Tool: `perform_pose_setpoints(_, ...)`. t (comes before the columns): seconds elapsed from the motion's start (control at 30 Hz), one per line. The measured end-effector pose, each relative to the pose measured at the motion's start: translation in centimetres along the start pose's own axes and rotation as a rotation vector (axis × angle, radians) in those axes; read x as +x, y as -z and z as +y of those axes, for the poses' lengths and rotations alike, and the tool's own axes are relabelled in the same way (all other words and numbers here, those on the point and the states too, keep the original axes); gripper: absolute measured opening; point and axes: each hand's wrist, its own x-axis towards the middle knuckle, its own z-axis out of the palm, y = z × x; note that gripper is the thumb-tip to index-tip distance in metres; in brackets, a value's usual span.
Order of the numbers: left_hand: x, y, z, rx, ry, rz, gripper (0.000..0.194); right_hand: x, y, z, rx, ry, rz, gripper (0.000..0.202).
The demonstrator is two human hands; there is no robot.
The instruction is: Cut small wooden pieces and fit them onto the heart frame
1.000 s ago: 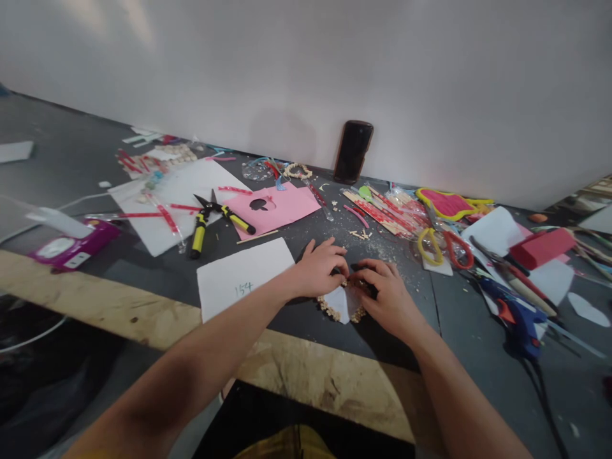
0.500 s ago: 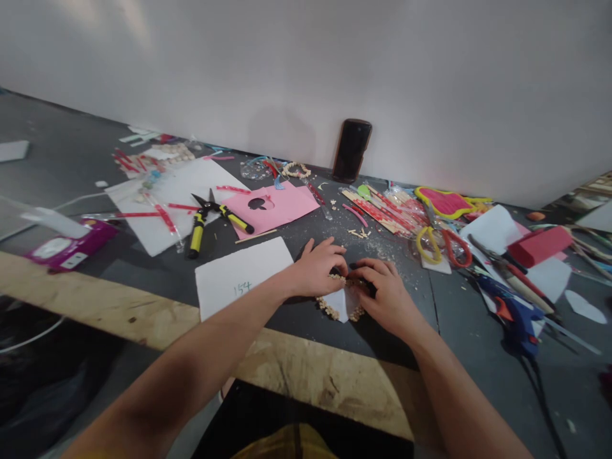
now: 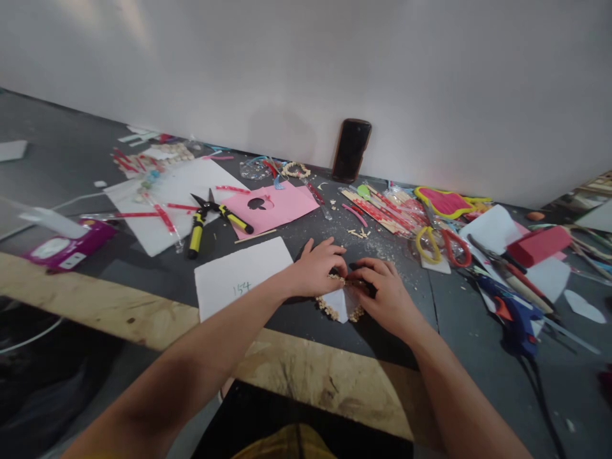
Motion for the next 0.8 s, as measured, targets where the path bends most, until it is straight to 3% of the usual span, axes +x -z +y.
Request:
perform_pose_setpoints(0.3,0.0,0.0,-0.1,-0.004,-0.018,0.001,0.019,-0.2,1.6,0.8,0.097,-0.021,-0.016,0.017)
perform_pose_setpoints(0.63,0.0,-0.2,-0.2,0.010,-0.022,0.001,0.018,-0.1,1.1,0.5,0.093,-0.060,0.006,0.015)
perform_pose_setpoints(0.8,0.0,-0.1,-0.2,0.006,-0.017,-0.006,0.019,-0.4,1.9,0.8,0.078,-0.110,0.014,0.019)
